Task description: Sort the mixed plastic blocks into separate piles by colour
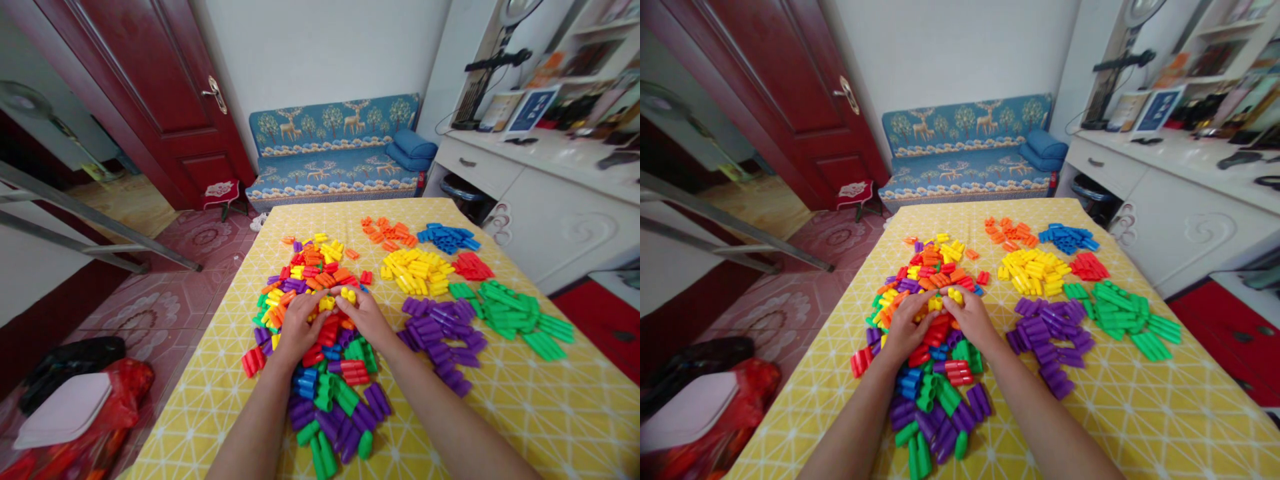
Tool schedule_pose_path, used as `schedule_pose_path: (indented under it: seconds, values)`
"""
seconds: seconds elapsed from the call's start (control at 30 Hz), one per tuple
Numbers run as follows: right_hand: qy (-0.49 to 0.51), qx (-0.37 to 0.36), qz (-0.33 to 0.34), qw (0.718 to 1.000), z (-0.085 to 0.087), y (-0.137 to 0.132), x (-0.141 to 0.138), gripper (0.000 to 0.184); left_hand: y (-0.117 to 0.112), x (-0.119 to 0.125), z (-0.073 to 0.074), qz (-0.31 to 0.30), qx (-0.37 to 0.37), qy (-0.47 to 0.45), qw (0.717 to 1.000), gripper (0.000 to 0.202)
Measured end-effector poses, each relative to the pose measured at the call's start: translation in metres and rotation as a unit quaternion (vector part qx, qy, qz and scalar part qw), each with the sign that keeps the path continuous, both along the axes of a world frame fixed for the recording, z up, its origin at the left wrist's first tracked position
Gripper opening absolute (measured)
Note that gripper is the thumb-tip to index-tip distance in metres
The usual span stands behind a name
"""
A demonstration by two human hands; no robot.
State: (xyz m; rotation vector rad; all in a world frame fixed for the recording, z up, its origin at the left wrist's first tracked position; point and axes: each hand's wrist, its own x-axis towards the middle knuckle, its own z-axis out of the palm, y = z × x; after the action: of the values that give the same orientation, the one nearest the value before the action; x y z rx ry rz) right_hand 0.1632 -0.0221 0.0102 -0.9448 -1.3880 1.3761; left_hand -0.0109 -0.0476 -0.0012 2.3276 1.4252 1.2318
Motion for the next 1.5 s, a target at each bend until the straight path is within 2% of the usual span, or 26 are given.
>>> schedule_pose_path:
  seconds: [0.07, 0.13, 0.23, 0.3, 0.37, 0.47, 0.73, 0.8, 0.87, 0.93, 0.97, 1.03, 1.1, 1.17, 1.27, 1.33, 1.4, 1.5]
  values:
    - [0.016, -0.007, -0.035, 0.999, 0.002, 0.004, 0.005, 0.033, 0.000, 0.000, -0.001, 0.003, 0.001, -0.002, 1.000, 0.034]
    - [0.057, -0.030, -0.113, 0.992, 0.004, 0.012, 0.015, 0.037, 0.000, -0.001, -0.001, 0.008, 0.004, -0.004, 1.000, 0.033]
    - [0.184, -0.112, -0.244, 0.945, 0.006, 0.029, 0.039, 0.031, 0.001, -0.001, -0.003, 0.009, 0.011, -0.004, 1.000, 0.033]
    - [0.264, -0.157, -0.288, 0.907, 0.008, 0.040, 0.056, 0.020, 0.001, -0.001, -0.003, 0.008, 0.010, -0.004, 1.000, 0.033]
    - [0.313, -0.181, -0.304, 0.881, 0.011, 0.047, 0.070, 0.010, 0.000, -0.001, -0.003, 0.008, 0.008, -0.005, 1.000, 0.033]
    - [0.347, -0.207, -0.319, 0.857, 0.015, 0.049, 0.082, 0.014, 0.000, 0.000, -0.003, 0.009, 0.005, -0.004, 1.000, 0.032]
    - [0.434, -0.221, -0.317, 0.814, 0.019, 0.042, 0.076, 0.022, 0.001, -0.001, -0.004, 0.011, 0.007, -0.001, 1.000, 0.034]
    - [0.413, -0.224, -0.302, 0.829, 0.018, 0.038, 0.068, 0.017, 0.001, -0.001, -0.003, 0.011, 0.010, 0.001, 1.000, 0.035]
    - [0.340, -0.213, -0.248, 0.882, 0.016, 0.032, 0.056, 0.008, 0.000, -0.001, -0.002, 0.012, 0.013, 0.001, 1.000, 0.037]
    - [0.217, -0.176, -0.147, 0.949, 0.011, 0.024, 0.041, 0.017, 0.000, -0.001, -0.001, 0.014, 0.011, 0.000, 1.000, 0.039]
    - [0.148, -0.150, -0.091, 0.973, 0.008, 0.020, 0.033, 0.024, 0.000, -0.001, -0.001, 0.015, 0.009, 0.000, 1.000, 0.040]
    - [0.024, -0.081, -0.004, 0.996, 0.001, 0.012, 0.017, 0.033, 0.000, -0.001, -0.002, 0.015, 0.001, 0.001, 1.000, 0.042]
    - [-0.058, -0.004, 0.014, 0.998, -0.005, 0.005, 0.004, 0.033, 0.000, -0.002, -0.003, 0.013, -0.002, 0.000, 1.000, 0.042]
    - [-0.101, 0.061, -0.009, 0.993, -0.009, 0.001, -0.004, 0.028, 0.000, -0.002, -0.003, 0.009, 0.000, -0.001, 1.000, 0.042]
    - [-0.092, 0.081, -0.046, 0.991, -0.009, -0.001, -0.007, 0.020, 0.001, -0.001, -0.002, 0.006, -0.005, -0.007, 1.000, 0.043]
    - [-0.032, 0.041, -0.083, 0.995, -0.006, 0.002, -0.002, 0.021, 0.001, 0.000, -0.002, 0.005, -0.015, -0.010, 1.000, 0.044]
    - [0.076, -0.014, -0.155, 0.985, -0.003, 0.009, 0.006, 0.025, 0.001, 0.000, -0.002, 0.003, -0.020, -0.011, 1.000, 0.043]
    - [0.259, -0.076, -0.259, 0.928, 0.000, 0.024, 0.025, 0.024, 0.002, -0.001, -0.003, -0.001, -0.017, -0.008, 1.000, 0.036]
